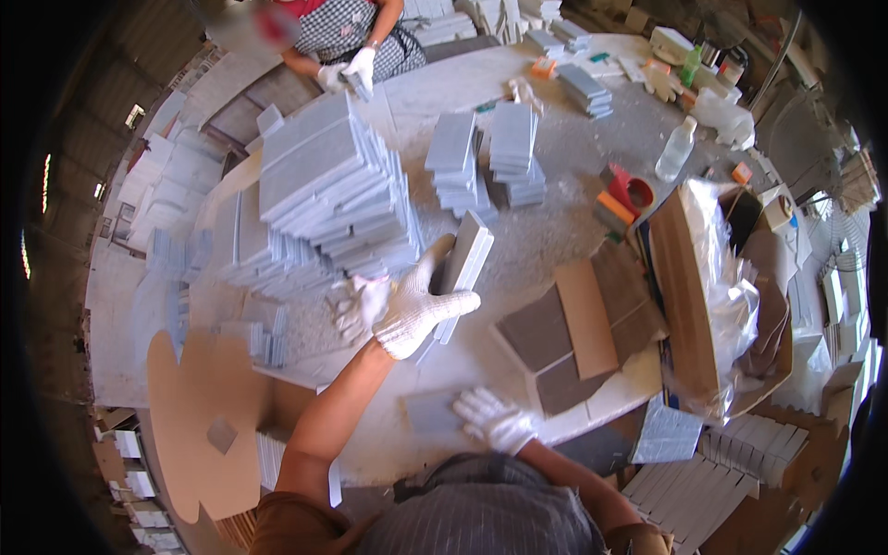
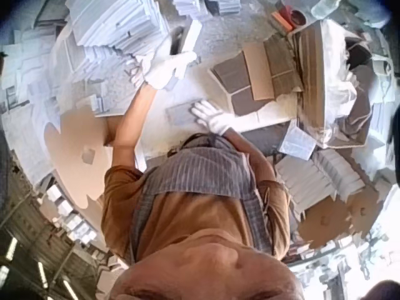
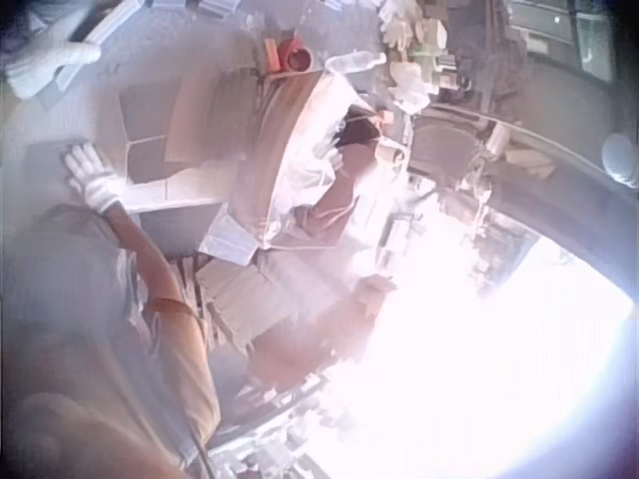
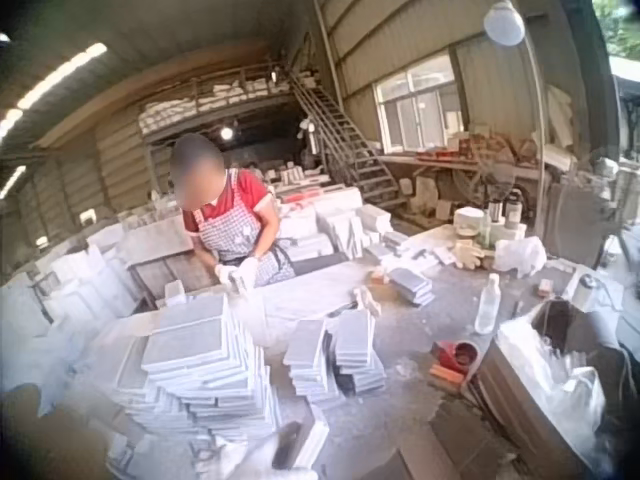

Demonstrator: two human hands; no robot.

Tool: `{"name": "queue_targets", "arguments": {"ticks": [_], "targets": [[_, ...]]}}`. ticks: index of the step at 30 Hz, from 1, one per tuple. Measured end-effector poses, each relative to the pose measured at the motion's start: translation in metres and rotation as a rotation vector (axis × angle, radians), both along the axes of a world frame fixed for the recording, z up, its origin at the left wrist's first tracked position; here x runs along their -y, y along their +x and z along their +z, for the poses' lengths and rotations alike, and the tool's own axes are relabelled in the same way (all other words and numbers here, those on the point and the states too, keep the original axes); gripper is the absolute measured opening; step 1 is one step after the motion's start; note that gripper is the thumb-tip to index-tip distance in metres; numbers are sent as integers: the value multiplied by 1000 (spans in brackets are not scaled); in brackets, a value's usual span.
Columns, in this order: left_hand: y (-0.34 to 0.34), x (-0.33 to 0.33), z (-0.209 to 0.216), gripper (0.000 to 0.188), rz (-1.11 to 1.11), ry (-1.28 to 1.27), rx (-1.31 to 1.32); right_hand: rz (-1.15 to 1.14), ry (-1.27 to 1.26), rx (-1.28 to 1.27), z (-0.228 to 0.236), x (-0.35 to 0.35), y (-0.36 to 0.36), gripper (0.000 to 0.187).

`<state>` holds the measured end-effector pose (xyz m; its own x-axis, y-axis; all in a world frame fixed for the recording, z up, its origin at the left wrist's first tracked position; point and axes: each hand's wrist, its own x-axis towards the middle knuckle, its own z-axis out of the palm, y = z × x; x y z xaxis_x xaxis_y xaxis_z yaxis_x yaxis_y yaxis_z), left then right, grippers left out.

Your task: The person stacks gray rectangular tiles by hand on a workbench and places them into a cardboard box. The person repeatedly picks up tiles, aligns them, and stacks them into neat piles before transferring stacks into the box.

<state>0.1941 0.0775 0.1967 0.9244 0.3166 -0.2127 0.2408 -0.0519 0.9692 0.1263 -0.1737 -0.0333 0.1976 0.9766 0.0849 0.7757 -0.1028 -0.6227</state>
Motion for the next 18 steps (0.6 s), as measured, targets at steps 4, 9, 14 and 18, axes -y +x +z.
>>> {"name": "queue_targets", "arguments": {"ticks": [4,9,14,18], "targets": [[-86,-5,-47,97,12,-160,-29,-79,96,180,2,4,-8,52],[-148,6,-62,95,83,-365,-77,-110,116,213,13,19,-6,48],[-175,18,-86,100,112,-140,-174,-144,130,221,11,29,-12,45],[-188,27,-104,101,18,317,-242,-160,214,237,22,30,-10,43]]}}
